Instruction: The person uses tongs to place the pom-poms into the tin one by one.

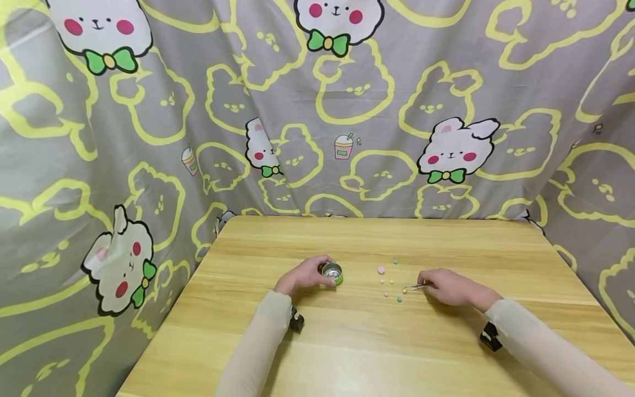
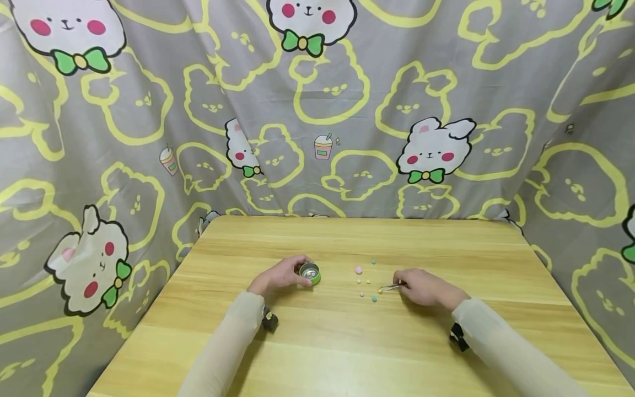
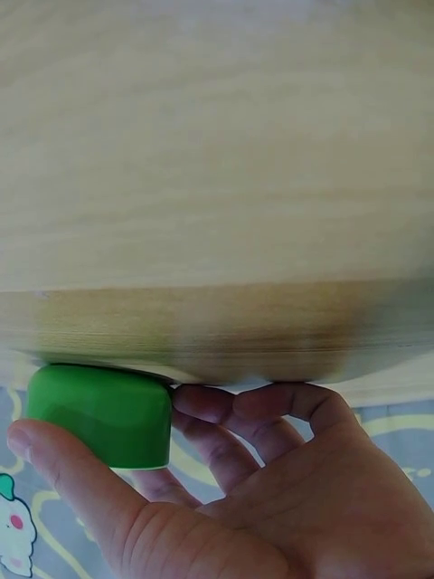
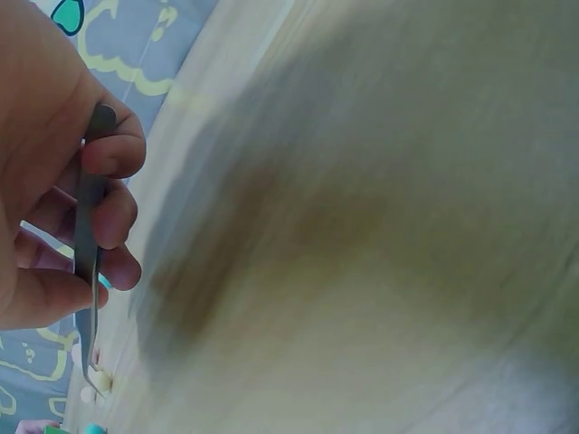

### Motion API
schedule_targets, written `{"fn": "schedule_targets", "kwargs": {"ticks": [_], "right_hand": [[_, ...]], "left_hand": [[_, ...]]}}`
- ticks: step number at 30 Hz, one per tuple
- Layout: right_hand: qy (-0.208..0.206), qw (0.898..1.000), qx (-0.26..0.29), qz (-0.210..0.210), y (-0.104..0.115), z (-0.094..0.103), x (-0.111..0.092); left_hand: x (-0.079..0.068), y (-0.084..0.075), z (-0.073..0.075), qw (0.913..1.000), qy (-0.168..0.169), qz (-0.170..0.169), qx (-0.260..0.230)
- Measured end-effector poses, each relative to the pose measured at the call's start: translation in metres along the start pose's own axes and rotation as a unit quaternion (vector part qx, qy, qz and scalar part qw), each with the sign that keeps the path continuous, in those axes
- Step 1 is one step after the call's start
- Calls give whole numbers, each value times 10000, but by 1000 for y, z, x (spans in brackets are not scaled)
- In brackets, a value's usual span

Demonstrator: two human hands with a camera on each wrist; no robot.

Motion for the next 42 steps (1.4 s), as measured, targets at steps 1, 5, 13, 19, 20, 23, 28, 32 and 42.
{"fn": "schedule_targets", "kwargs": {"ticks": [1, 5, 13, 19, 20, 23, 28, 32, 42], "right_hand": [[23, 10000, 28, 1, 0, 0, 0], [31, 10000, 69, -17, 0, 0, -1], [-142, 9998, -37, 122, 0, -3, -2], [-282, 9989, -159, 325, -1, -3, -4], [-329, 9986, -173, 378, -1, -4, -4], [-471, 9977, -174, 457, -2, -4, -5], [-501, 9980, -113, 361, -6, -5, -5], [-436, 9987, -38, 251, -9, -5, -5], [-146, 9996, 178, -136, -10, 0, -7]], "left_hand": [[0, 0, 0, 10000, 0, 12, 26], [1, 1, 0, 10000, 4, 17, 43], [0, 0, 0, 10000, -23, -51, 4], [-1, -1, -1, 10000, -35, -65, 22], [-1, -1, -1, 10000, -33, -62, 29], [0, 0, -1, 10000, -31, -59, 52], [0, 0, -1, 10000, -39, -22, 55], [0, 0, 0, 10000, -41, -18, 76], [0, -1, 0, 10000, -16, 29, 89]]}}
Point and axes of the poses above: each hand's wrist, its own x-axis towards the middle knuckle, its own z-axis out of the back of the hand, y = z × x, the point moved 2 cm from there along x, towards the middle knuckle, and after that the axes turned 12 degrees about -x, right-handed, at the moved point
